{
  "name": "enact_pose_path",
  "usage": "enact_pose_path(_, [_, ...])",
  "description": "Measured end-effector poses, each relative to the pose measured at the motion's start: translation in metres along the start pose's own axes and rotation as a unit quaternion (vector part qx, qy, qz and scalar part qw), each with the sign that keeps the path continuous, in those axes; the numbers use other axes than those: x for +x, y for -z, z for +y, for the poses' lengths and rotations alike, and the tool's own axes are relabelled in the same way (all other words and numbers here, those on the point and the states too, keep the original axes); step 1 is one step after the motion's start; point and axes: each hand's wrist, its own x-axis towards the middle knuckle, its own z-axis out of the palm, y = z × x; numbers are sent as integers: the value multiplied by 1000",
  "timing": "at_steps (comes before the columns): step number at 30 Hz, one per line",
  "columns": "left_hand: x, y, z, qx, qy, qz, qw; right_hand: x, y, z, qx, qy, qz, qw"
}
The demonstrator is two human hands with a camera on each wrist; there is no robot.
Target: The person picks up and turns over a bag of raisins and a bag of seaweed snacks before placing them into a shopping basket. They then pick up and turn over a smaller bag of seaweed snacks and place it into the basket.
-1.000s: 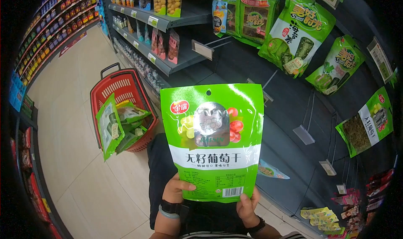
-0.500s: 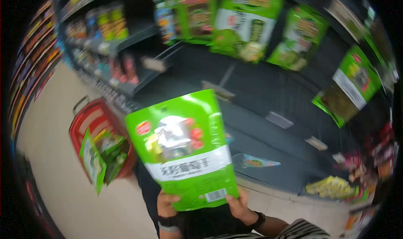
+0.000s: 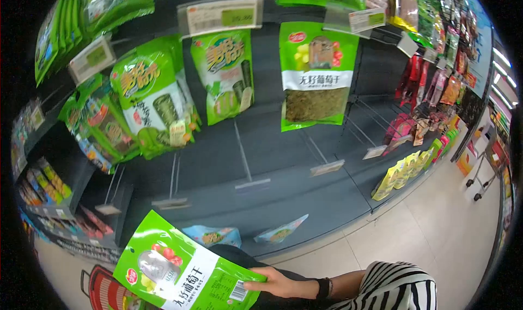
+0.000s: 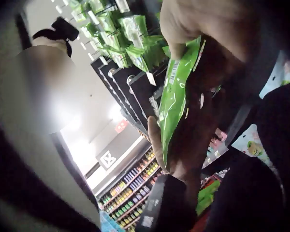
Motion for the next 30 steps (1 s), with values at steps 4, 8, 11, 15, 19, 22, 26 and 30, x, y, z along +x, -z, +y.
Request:
enact_pose_path(4, [-6, -39, 13, 41, -28, -7, 999, 6, 12, 12, 352, -113, -4, 929])
enact_pose_path(8, [-9, -72, 22, 77, -60, -3, 995, 0, 15, 12, 499, -176, -92, 843])
enact_pose_path(11, [8, -91, 22, 10, -76, -107, 991, -22, -4, -57, 354, -237, -38, 904])
enact_pose_path(15, [0, -96, 20, 47, -12, -65, 997, -12, 18, -38, 414, -259, -73, 870])
enact_pose_path(19, [-2, -126, 41, 90, 55, -7, 994, -25, 45, -35, 219, -172, -99, 955])
enact_pose_path(22, [4, -133, 41, 117, -9, 26, 993, -32, 67, -29, 65, -113, -130, 983])
enact_pose_path(26, [15, -154, 58, 177, -67, 18, 982, -32, 99, -82, 105, -44, 162, 980])
enact_pose_path(30, [42, -176, 64, 278, -65, -107, 952, -45, 121, -156, -40, 254, 143, 956])
